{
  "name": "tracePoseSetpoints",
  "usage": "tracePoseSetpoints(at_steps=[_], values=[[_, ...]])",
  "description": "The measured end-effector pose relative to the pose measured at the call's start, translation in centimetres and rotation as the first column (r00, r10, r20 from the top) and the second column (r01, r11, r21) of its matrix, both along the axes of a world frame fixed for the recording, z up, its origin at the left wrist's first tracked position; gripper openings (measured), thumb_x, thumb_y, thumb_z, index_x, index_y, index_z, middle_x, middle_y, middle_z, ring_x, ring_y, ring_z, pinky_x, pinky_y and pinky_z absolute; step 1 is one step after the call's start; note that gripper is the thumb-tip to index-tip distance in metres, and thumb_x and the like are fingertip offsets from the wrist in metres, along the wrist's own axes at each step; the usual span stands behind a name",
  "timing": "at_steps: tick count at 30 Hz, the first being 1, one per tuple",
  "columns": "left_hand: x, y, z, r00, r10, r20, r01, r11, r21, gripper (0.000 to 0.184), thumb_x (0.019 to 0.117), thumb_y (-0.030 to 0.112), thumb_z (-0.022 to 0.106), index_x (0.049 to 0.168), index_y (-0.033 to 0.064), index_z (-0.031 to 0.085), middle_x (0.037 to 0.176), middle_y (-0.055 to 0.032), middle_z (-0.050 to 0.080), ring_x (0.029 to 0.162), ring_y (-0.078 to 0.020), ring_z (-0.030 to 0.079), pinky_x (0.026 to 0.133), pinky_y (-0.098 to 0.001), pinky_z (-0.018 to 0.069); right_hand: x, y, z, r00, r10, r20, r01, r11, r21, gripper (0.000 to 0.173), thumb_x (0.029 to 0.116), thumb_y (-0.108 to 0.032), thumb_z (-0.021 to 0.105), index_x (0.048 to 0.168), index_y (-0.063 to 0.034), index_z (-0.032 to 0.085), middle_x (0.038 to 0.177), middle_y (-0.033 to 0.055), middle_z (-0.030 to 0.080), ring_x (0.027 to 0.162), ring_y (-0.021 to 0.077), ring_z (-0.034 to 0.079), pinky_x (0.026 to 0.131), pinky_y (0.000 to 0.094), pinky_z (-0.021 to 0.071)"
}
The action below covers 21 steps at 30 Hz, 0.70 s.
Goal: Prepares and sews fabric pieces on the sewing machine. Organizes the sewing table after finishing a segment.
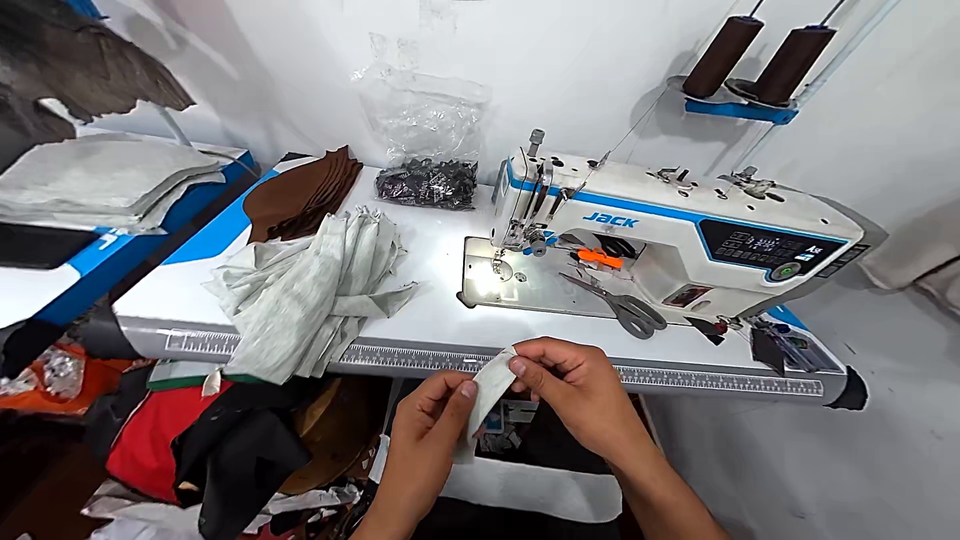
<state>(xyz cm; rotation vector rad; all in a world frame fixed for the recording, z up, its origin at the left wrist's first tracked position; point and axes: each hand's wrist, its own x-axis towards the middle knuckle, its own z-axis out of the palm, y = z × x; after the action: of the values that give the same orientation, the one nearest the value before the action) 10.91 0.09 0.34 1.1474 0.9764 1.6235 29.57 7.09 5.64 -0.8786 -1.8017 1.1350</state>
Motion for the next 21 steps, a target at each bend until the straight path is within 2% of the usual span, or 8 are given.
tracePoseSetpoints(at_steps=[3,6,9,11,14,16,18,21], values=[[-1.0,5.0,0.2,0.878,0.136,-0.46,-0.123,0.991,0.058,0.017,0.1004,0.022,0.062,0.094,0.0118,0.073,0.075,0.0046,0.067,0.058,-0.0042,0.059,0.051,-0.0208,0.0501,0.2,3.6,-1.3,0.995,-0.091,0.051,0.092,0.996,-0.02,0.014,0.0994,-0.018,0.067,0.103,-0.0095,0.077,0.079,0.0008,0.073,0.065,0.0087,0.065,0.058,0.0216,0.0535],[-1.8,11.5,0.7,0.639,0.181,-0.747,-0.145,0.983,0.114,0.013,0.0978,0.024,0.069,0.098,0.013,0.074,0.076,0.0026,0.067,0.059,-0.0093,0.062,0.055,-0.0319,0.0555,-0.1,9.3,-3.1,0.964,-0.223,0.146,0.218,0.975,0.049,0.013,0.0986,-0.021,0.069,0.101,-0.0096,0.076,0.082,-0.0004,0.071,0.069,0.0092,0.065,0.062,0.0283,0.0543],[-1.7,17.2,0.8,0.471,0.123,-0.873,-0.12,0.99,0.075,0.02,0.0977,0.021,0.07,0.113,0.0076,0.071,0.074,-0.0051,0.068,0.06,-0.0215,0.064,0.057,-0.0472,0.055,-0.4,15.3,-5.9,0.919,-0.298,0.259,0.256,0.949,0.184,0.018,0.0961,-0.026,0.071,0.091,-0.0087,0.074,0.115,0.0059,0.069,0.105,0.0168,0.065,0.084,0.0387,0.0563],[-1.5,19.8,0.3,0.387,0.081,-0.918,-0.095,0.994,0.048,0.017,0.0978,0.02,0.07,0.11,0.0098,0.073,0.072,-0.0042,0.066,0.061,-0.022,0.063,0.057,-0.0478,0.0533,-0.5,18.3,-7.1,0.861,-0.333,0.386,0.249,0.935,0.251,0.022,0.0936,-0.029,0.073,0.085,-0.0093,0.074,0.125,0.0106,0.066,0.117,0.0271,0.06,0.094,0.0503,0.0505],[-1.3,21.7,-0.4,0.32,0.046,-0.946,-0.083,0.996,0.02,0.009,0.0962,0.018,0.07,0.1,0.0131,0.076,0.076,-0.0042,0.067,0.068,-0.0222,0.065,0.062,-0.0477,0.0547,-0.5,20.6,-7.3,0.78,-0.379,0.498,0.222,0.912,0.346,0.026,0.0877,-0.034,0.079,0.079,-0.0103,0.073,0.104,0.0131,0.068,0.105,0.0336,0.062,0.086,0.057,0.0488],[-1.1,22.2,-0.7,0.311,0.027,-0.95,-0.118,0.993,-0.01,0.014,0.0952,0.021,0.072,0.107,0.0142,0.075,0.077,-0.003,0.068,0.071,-0.0215,0.066,0.064,-0.0471,0.0555,-0.4,21.5,-7.3,0.747,-0.367,0.554,0.192,0.917,0.349,0.03,0.0862,-0.039,0.079,0.077,-0.012,0.072,0.089,0.0103,0.066,0.097,0.0325,0.063,0.083,0.0572,0.0479],[-1.3,22.3,-0.9,0.335,0.012,-0.942,-0.135,0.99,-0.035,0.021,0.0938,0.023,0.073,0.113,0.0158,0.074,0.075,-0.0001,0.066,0.068,-0.0184,0.064,0.063,-0.0439,0.0549,-0.3,22.2,-7.4,0.75,-0.324,0.577,0.163,0.935,0.314,0.03,0.0866,-0.042,0.078,0.078,-0.0139,0.073,0.083,0.007,0.067,0.096,0.0309,0.062,0.085,0.0575,0.0462],[-1.5,22.3,-1.6,0.341,0.039,-0.939,-0.117,0.993,-0.001,0.014,0.0938,0.024,0.072,0.107,0.0206,0.075,0.077,0.0046,0.063,0.066,-0.0121,0.061,0.06,-0.0365,0.0541,-0.2,22.4,-7.8,0.766,-0.32,0.557,0.172,0.938,0.302,0.027,0.0866,-0.04,0.078,0.079,-0.0141,0.076,0.081,0.0042,0.068,0.094,0.0282,0.063,0.087,0.0568,0.0457]])
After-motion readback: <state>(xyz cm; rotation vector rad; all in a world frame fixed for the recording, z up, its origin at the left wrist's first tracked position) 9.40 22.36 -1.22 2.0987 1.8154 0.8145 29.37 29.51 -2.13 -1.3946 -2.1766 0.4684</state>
